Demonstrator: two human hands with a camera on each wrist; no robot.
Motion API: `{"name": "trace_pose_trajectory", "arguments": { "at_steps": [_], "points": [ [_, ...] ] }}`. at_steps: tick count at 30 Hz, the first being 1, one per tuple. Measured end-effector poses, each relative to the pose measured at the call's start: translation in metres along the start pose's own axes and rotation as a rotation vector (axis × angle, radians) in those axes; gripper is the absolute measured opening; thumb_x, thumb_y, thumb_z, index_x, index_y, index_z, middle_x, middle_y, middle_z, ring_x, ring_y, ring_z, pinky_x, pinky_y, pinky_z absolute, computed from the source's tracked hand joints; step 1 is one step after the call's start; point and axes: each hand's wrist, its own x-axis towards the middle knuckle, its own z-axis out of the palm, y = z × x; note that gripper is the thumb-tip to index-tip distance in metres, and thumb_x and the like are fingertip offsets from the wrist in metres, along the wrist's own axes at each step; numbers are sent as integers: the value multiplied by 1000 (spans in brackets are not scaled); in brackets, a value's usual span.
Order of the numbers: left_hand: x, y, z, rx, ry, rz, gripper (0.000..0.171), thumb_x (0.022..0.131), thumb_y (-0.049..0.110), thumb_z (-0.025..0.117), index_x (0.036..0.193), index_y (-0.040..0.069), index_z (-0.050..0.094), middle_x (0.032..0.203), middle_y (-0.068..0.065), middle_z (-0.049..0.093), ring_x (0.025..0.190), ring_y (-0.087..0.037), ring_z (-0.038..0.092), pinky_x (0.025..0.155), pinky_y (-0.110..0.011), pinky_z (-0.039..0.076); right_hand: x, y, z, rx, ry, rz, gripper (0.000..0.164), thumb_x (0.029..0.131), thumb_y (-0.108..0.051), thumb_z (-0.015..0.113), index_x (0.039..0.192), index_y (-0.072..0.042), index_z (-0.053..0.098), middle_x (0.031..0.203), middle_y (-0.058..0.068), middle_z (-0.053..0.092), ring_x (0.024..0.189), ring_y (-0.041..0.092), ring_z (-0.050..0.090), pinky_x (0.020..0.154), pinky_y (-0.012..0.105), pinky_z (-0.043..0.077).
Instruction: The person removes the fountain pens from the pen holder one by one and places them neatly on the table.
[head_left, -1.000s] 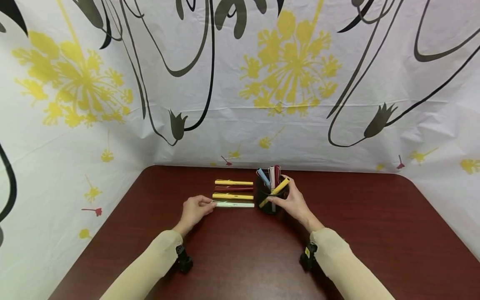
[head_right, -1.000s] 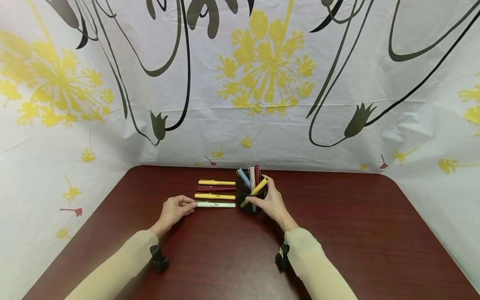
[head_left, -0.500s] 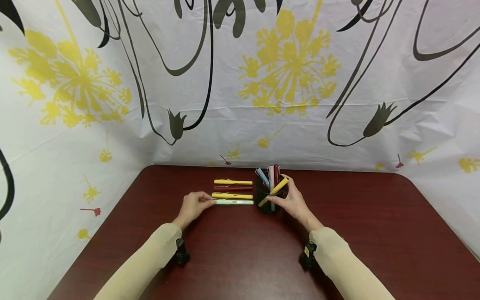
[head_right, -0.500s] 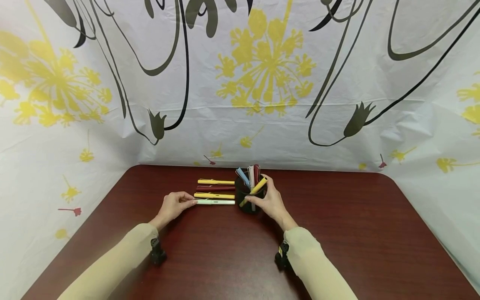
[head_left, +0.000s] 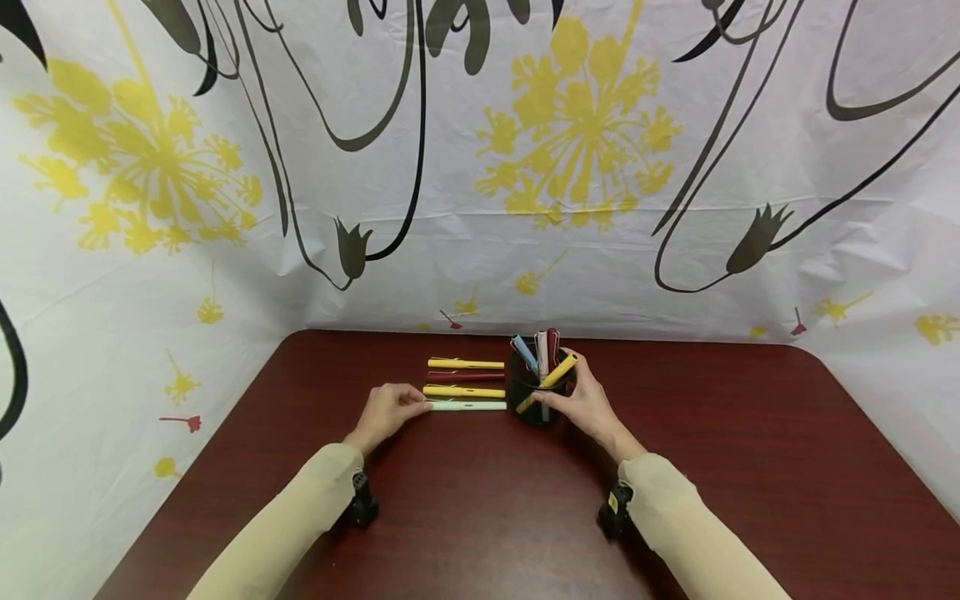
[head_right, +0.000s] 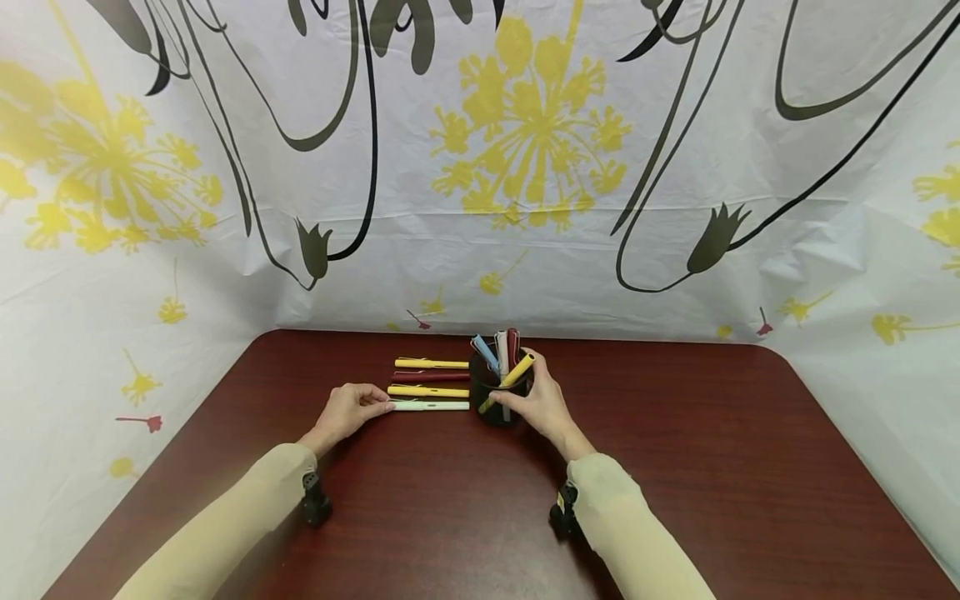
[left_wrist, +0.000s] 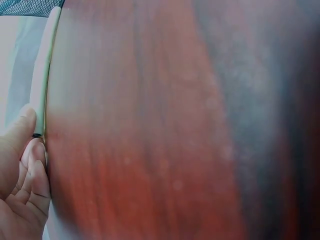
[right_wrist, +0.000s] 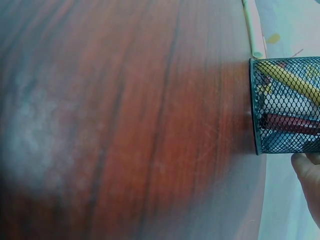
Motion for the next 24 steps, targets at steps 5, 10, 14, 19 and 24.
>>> {"name": "trace_pose_trajectory", "arguments": {
  "at_steps": [5,10,14,19,24],
  "points": [
    [1,0,1,4,-5,-10,12,81,24,75,85,14,73,80,2,70,70,-8,63,66,-27,53,0,0,0,-3,2,-5,88,79,-23,77,146,-9,23,121,19,51,119,36,48,93,52,43],
    [2,1,1,1,-8,-22,12,80,24,75,85,13,72,80,1,70,70,-9,63,67,-28,54,0,0,0,-8,3,-4,88,79,-22,77,146,-8,22,120,18,51,118,35,49,92,50,44],
    [2,2,1,7,-4,-23,13,81,25,75,85,13,72,80,1,70,71,-9,63,68,-29,54,0,1,0,-11,5,-10,87,79,-23,77,146,-9,23,118,18,52,115,34,50,90,47,44],
    [1,3,0,16,-1,-16,14,80,24,76,87,12,72,79,1,69,71,-9,62,68,-29,54,0,2,0,-24,13,-17,87,79,-23,77,146,-8,23,114,16,53,105,31,52,83,41,45],
    [-1,5,-1,14,-4,-12,14,80,22,76,89,11,72,78,0,68,70,-9,61,67,-28,53,0,1,1,-29,14,-14,87,79,-23,78,145,-9,24,113,16,54,100,29,53,80,38,45]
  ]
}}
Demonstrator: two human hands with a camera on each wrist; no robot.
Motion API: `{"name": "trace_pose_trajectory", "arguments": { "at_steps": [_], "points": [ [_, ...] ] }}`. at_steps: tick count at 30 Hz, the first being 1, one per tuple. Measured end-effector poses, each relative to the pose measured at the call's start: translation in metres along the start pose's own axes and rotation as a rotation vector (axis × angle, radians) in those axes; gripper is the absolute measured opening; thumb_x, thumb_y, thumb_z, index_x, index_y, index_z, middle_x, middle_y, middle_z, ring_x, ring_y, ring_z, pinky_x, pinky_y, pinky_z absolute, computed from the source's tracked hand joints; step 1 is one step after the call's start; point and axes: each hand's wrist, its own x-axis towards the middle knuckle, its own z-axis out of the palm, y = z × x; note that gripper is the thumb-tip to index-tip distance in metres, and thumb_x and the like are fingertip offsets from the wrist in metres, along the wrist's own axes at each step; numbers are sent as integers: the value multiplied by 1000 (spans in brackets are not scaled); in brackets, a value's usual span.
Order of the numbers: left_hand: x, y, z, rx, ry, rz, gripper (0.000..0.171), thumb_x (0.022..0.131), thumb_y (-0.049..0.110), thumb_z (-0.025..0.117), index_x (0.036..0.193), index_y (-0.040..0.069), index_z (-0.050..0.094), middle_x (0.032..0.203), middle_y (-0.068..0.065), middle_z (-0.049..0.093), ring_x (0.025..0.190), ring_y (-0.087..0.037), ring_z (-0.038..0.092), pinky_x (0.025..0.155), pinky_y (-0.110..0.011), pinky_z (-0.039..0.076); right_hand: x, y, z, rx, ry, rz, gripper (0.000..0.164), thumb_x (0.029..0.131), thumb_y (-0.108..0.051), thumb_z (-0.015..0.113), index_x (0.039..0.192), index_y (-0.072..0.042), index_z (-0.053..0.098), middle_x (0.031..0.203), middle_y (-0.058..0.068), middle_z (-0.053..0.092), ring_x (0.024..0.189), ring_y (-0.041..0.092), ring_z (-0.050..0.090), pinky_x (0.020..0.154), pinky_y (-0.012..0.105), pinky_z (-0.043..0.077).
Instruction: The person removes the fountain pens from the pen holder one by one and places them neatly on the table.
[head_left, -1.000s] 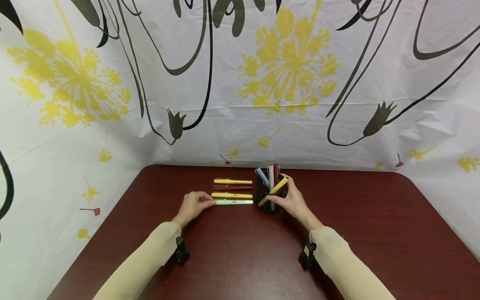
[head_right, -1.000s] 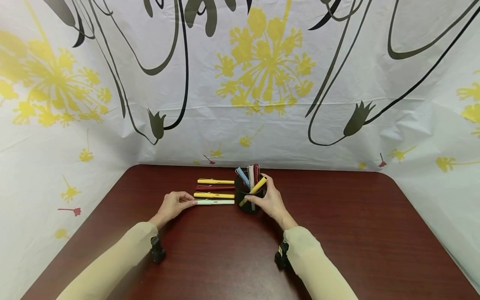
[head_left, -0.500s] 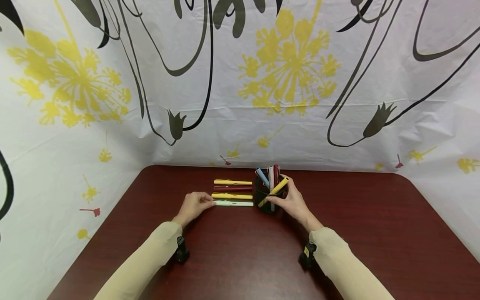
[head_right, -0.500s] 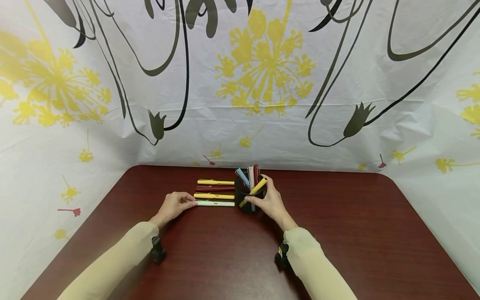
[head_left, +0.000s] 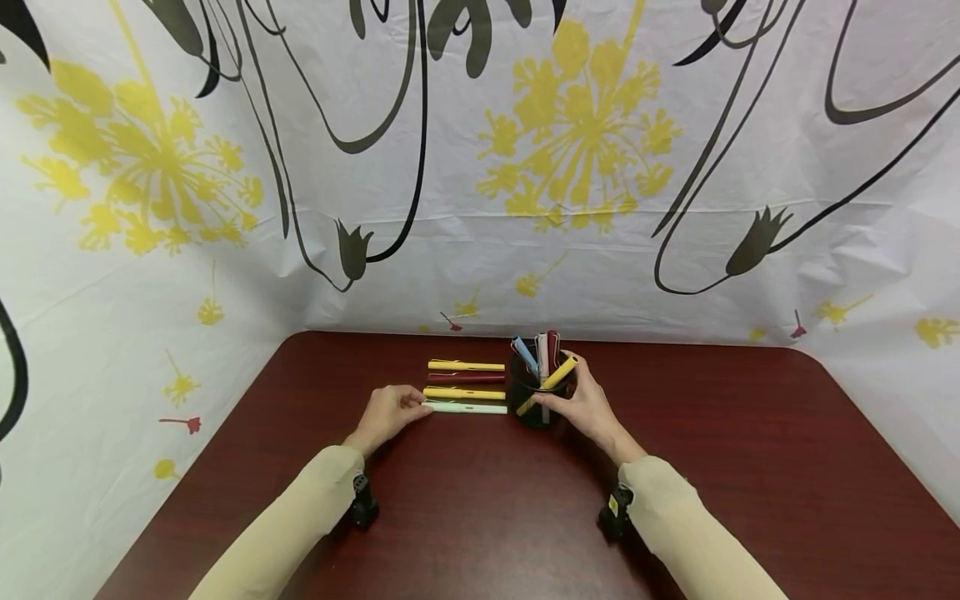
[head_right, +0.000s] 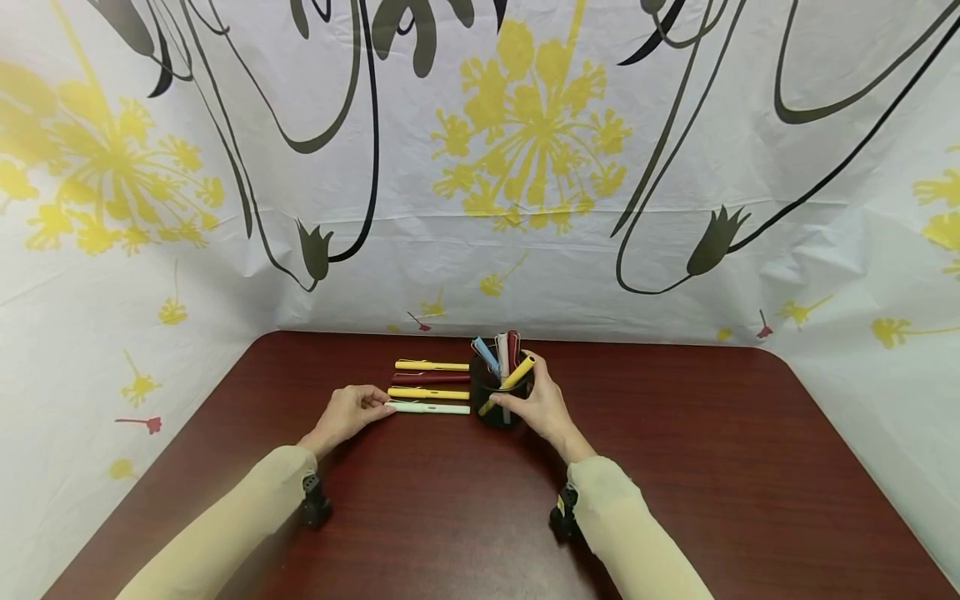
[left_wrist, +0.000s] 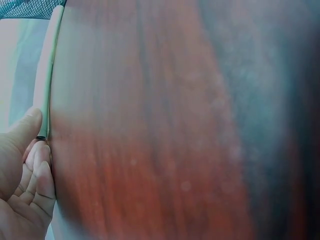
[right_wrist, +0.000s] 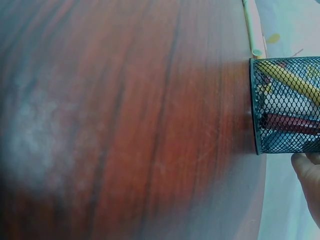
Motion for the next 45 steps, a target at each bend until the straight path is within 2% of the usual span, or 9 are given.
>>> {"name": "trace_pose_trajectory", "arguments": {
  "at_steps": [3,11,19,28,34,39,45],
  "points": [
    [-1,0,0,-3,0,2,15,80,21,76,89,11,72,79,0,68,71,-9,61,67,-28,53,-1,-1,0,6,1,6,87,79,-23,78,145,-10,24,113,16,54,99,30,53,80,38,45],
    [-1,0,-1,-3,4,0,15,79,20,77,91,11,72,82,0,68,74,-11,63,69,-30,54,-1,0,1,16,-9,9,87,80,-23,77,146,-9,22,118,18,52,116,34,50,90,48,45],
    [-1,-1,0,-4,8,4,16,80,20,76,92,10,72,82,-1,68,74,-10,62,70,-30,54,0,0,1,-16,7,6,87,79,-24,78,145,-10,24,112,16,54,95,28,53,78,36,44],
    [-5,0,-2,-20,9,-4,20,80,22,76,94,9,71,84,-2,68,75,-12,63,70,-31,54,-2,1,2,1,4,4,87,79,-23,77,146,-8,24,114,17,54,108,32,53,86,44,46],
    [-5,5,-5,-60,72,-20,23,80,24,76,94,8,69,85,-4,67,77,-16,64,71,-33,54,-1,1,2,-3,6,-4,87,79,-23,78,145,-8,24,114,17,54,105,31,54,85,43,46],
    [1,25,-1,-139,109,16,22,82,26,75,96,9,69,85,-3,69,77,-16,65,69,-30,54,0,1,0,-20,13,-5,87,79,-23,78,145,-7,24,113,17,54,96,29,53,79,38,45],
    [8,74,11,-256,122,94,22,81,26,75,96,10,70,85,-1,71,75,-13,65,66,-25,54,0,1,1,-6,8,-4,87,79,-23,78,145,-8,24,113,16,54,100,30,53,81,38,45]
  ]
}}
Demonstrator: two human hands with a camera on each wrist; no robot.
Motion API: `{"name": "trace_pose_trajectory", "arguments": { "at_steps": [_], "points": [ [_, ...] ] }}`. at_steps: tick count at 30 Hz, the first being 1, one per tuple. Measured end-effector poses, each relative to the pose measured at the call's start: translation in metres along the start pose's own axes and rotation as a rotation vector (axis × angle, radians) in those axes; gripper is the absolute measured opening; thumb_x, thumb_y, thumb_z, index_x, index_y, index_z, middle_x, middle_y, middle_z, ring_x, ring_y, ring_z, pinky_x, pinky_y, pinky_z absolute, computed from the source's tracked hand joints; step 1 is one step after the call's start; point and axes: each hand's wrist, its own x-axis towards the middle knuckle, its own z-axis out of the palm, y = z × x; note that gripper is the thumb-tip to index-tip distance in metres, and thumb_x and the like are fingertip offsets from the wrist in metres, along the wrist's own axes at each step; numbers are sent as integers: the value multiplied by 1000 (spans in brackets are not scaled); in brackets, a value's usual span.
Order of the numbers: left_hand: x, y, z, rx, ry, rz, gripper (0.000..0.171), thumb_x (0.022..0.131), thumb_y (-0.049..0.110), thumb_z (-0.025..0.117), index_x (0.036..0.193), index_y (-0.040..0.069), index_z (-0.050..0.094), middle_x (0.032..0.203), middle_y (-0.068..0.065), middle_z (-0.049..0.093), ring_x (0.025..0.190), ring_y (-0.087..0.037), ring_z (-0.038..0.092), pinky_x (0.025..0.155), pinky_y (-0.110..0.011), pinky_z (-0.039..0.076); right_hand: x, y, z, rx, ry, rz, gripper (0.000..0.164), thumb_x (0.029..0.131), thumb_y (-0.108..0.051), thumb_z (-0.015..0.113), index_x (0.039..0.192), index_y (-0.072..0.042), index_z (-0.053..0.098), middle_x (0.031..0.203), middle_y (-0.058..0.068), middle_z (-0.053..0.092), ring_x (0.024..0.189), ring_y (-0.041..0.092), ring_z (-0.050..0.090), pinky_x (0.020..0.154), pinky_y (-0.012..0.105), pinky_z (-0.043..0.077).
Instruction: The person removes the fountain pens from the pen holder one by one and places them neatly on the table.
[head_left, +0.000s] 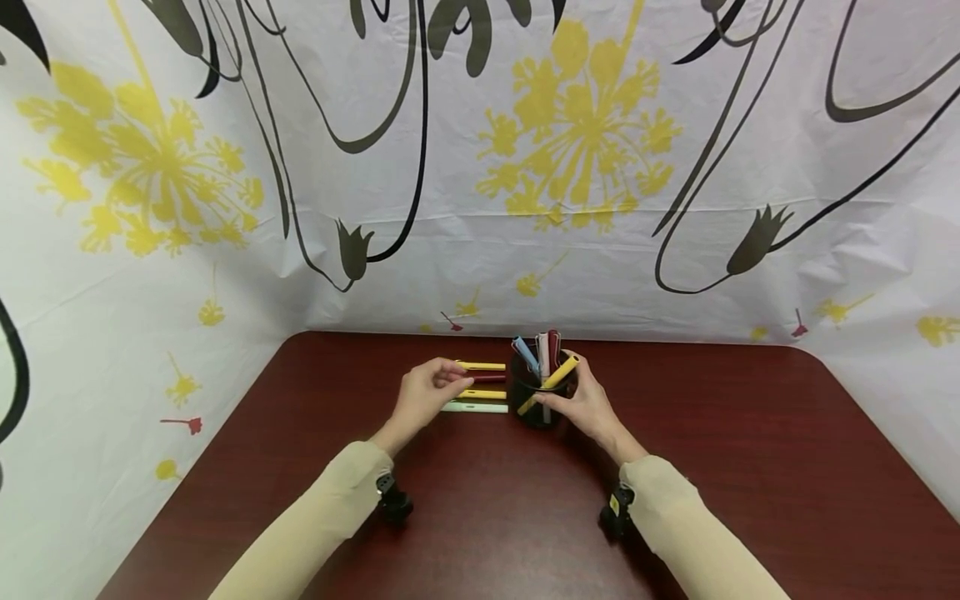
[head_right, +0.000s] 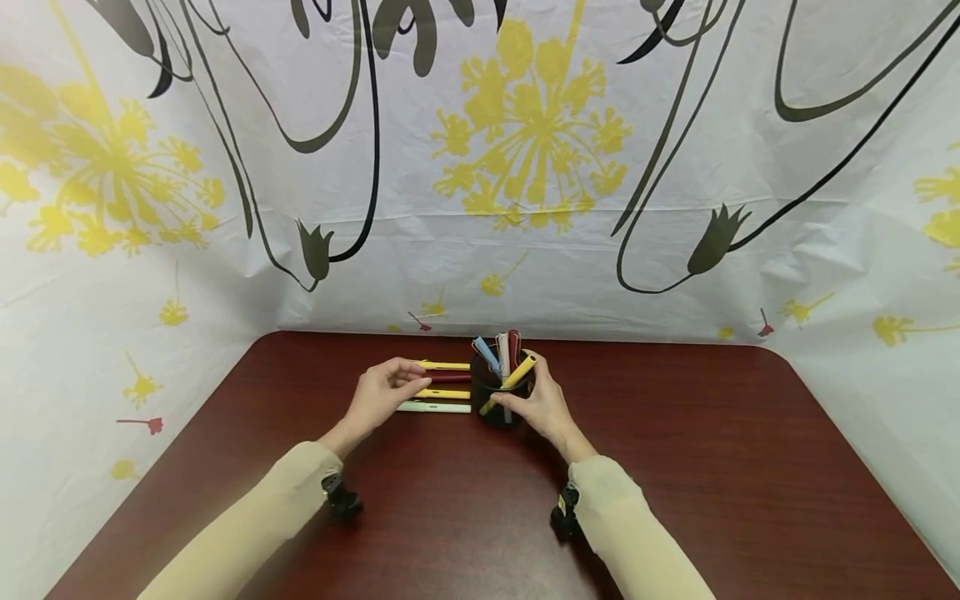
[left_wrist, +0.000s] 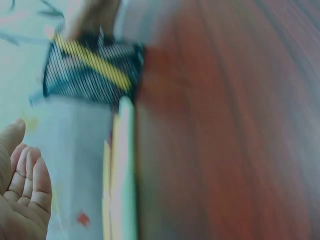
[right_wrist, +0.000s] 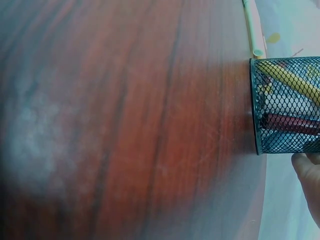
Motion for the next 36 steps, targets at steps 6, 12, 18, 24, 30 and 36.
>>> {"name": "trace_pose_trajectory", "arguments": {
  "at_steps": [6,12,18,24,30,36],
  "points": [
    [9,40,31,-142,-60,46,24,83,24,73,102,8,69,94,-5,71,82,-17,67,68,-25,55,-1,-1,1,-4,6,-6,87,79,-22,78,145,-7,24,116,17,54,97,29,53,79,37,45],
    [17,66,62,-188,-122,71,27,85,23,72,107,8,67,100,-5,70,87,-15,67,71,-22,55,-1,2,3,65,-24,-12,85,80,-21,76,145,-7,23,124,19,50,105,30,56,79,30,49],
    [26,81,82,-165,-134,135,28,84,16,72,108,3,65,101,-10,69,87,-15,67,73,-17,53,-1,2,1,82,-31,-26,81,82,-19,75,144,-9,25,135,19,44,115,33,52,87,36,49],
    [30,88,95,-71,-122,149,26,85,19,71,107,9,65,101,-5,69,87,-11,66,75,-16,52,0,1,-1,34,-25,-31,81,84,-17,72,146,-6,21,140,21,41,121,35,47,92,46,44],
    [29,90,104,69,-78,192,23,84,21,72,105,13,66,100,1,68,87,-10,65,74,-15,50,-1,1,-1,40,-26,-29,77,85,-14,69,145,-3,21,136,23,44,119,34,49,94,47,44],
    [29,90,109,153,-55,200,22,85,21,72,105,15,66,100,3,67,86,-9,64,74,-16,50,-2,0,0,54,-25,-23,77,85,-11,69,145,-2,21,137,23,44,122,35,46,98,49,42]
  ]
}}
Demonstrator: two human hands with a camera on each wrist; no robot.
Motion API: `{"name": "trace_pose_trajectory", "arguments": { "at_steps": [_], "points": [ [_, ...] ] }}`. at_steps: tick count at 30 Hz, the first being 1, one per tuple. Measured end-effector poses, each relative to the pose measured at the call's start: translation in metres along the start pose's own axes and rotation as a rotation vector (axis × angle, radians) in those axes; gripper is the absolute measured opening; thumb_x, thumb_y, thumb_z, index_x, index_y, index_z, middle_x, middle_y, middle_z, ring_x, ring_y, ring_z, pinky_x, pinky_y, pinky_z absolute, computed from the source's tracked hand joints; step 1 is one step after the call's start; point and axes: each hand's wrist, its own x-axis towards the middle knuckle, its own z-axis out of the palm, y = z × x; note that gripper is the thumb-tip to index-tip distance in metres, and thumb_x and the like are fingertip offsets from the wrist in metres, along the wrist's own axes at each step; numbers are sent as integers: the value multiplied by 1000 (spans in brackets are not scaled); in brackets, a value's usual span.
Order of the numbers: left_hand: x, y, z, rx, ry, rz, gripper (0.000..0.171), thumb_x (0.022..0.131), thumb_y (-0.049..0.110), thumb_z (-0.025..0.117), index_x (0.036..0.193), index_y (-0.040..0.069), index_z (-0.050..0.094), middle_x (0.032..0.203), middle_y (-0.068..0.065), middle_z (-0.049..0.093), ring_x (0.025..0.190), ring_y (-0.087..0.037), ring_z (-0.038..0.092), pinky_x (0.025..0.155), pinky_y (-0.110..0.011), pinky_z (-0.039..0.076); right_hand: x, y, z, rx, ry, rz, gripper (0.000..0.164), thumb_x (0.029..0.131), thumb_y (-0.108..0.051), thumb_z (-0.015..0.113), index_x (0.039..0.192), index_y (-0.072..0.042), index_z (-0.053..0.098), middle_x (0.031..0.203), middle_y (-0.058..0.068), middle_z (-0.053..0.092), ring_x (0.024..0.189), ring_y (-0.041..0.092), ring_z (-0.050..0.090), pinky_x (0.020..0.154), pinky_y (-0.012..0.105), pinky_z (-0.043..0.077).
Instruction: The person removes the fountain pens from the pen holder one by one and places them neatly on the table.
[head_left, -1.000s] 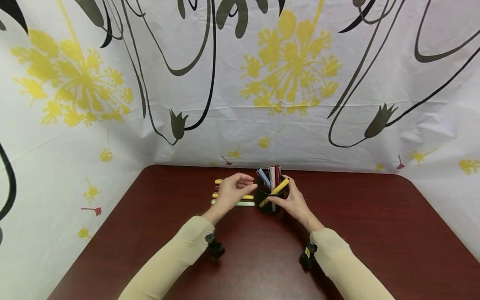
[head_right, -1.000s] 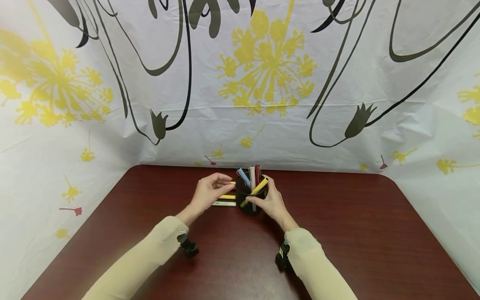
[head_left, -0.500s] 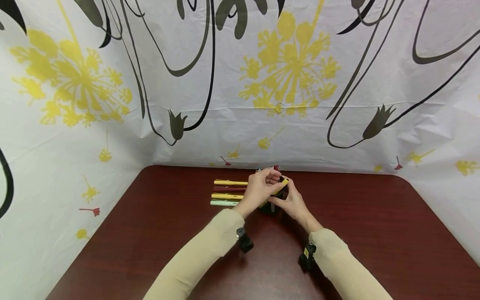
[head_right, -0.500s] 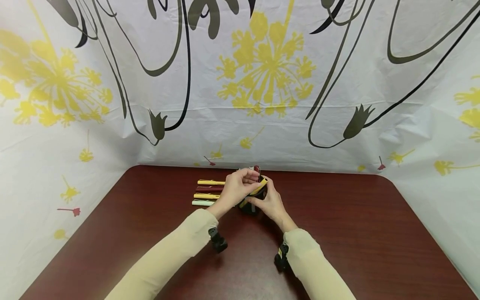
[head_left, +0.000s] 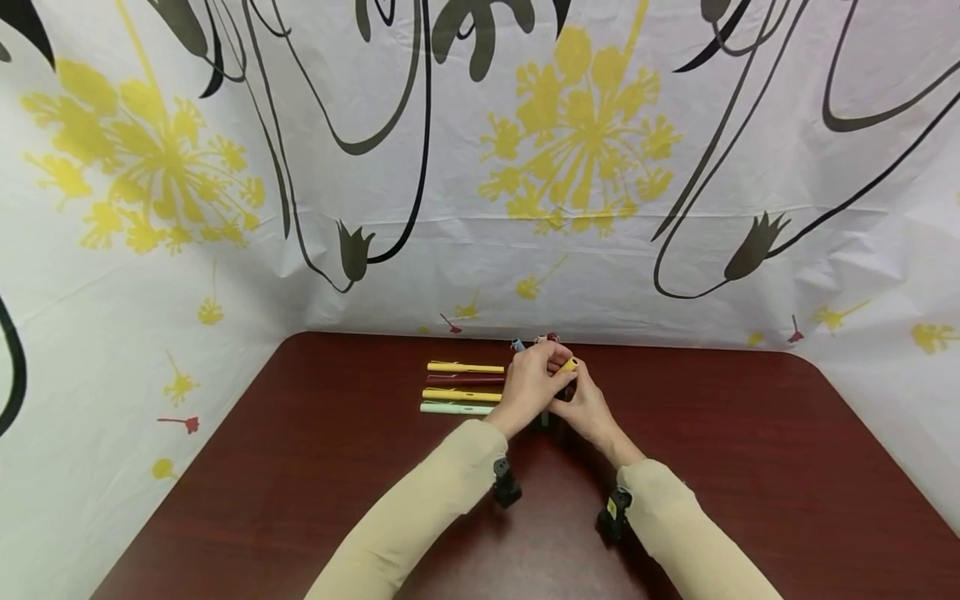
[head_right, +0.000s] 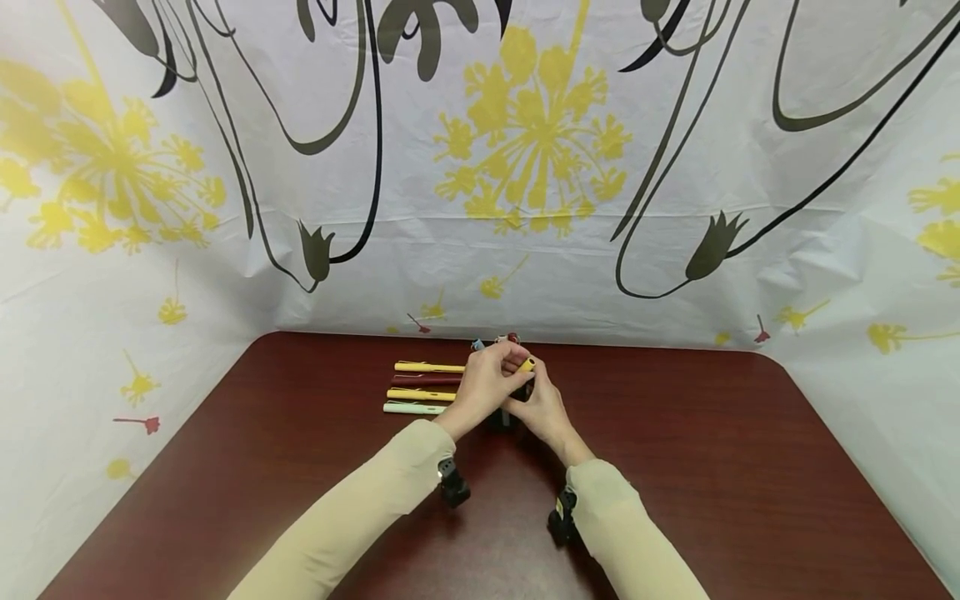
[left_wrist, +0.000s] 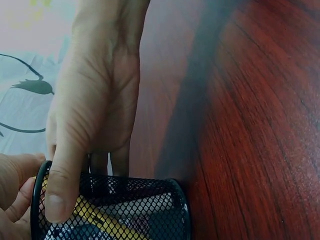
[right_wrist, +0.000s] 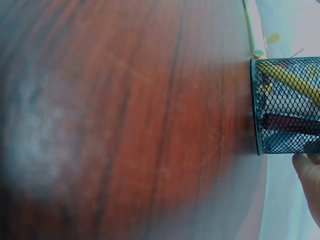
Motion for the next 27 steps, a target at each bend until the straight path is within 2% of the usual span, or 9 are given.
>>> {"name": "trace_pose_trajectory", "arguments": {
  "at_steps": [5,9,13,17,23,27],
  "points": [
    [-1,0,-1,30,7,3,20,86,22,71,104,16,67,98,4,66,85,-9,63,73,-16,50,0,0,1,-15,3,6,76,85,-11,69,144,-2,22,138,23,42,124,37,44,99,52,40],
    [-2,-2,-4,15,28,16,19,86,22,70,104,16,68,96,3,66,84,-8,63,72,-15,50,0,1,0,-8,-8,6,78,85,-14,70,146,-3,21,142,23,37,128,38,40,100,54,39],
    [-4,-5,-8,-83,59,22,21,87,20,68,107,12,67,95,0,67,84,-9,64,73,-14,50,1,2,0,-8,-8,24,81,84,-18,72,146,-6,21,145,22,34,131,38,37,100,55,38],
    [-6,-9,-15,-216,104,-13,24,88,16,68,110,10,66,97,-4,67,86,-12,65,74,-15,52,0,1,0,1,-2,25,82,83,-19,74,146,-8,22,142,22,39,127,36,42,98,54,40],
    [-7,-19,-23,-322,213,-47,23,87,14,69,110,8,66,95,-8,67,84,-16,66,72,-17,54,-8,-25,-1,28,0,-3,80,83,-9,72,144,2,22,136,28,42,122,41,45,96,57,40],
    [-9,-24,-31,-368,276,-84,23,87,15,69,109,9,66,96,-8,68,84,-18,67,71,-20,54,-4,-15,0,14,7,1,82,82,-14,73,144,-1,22,137,25,43,122,38,46,95,54,41]
  ]
}}
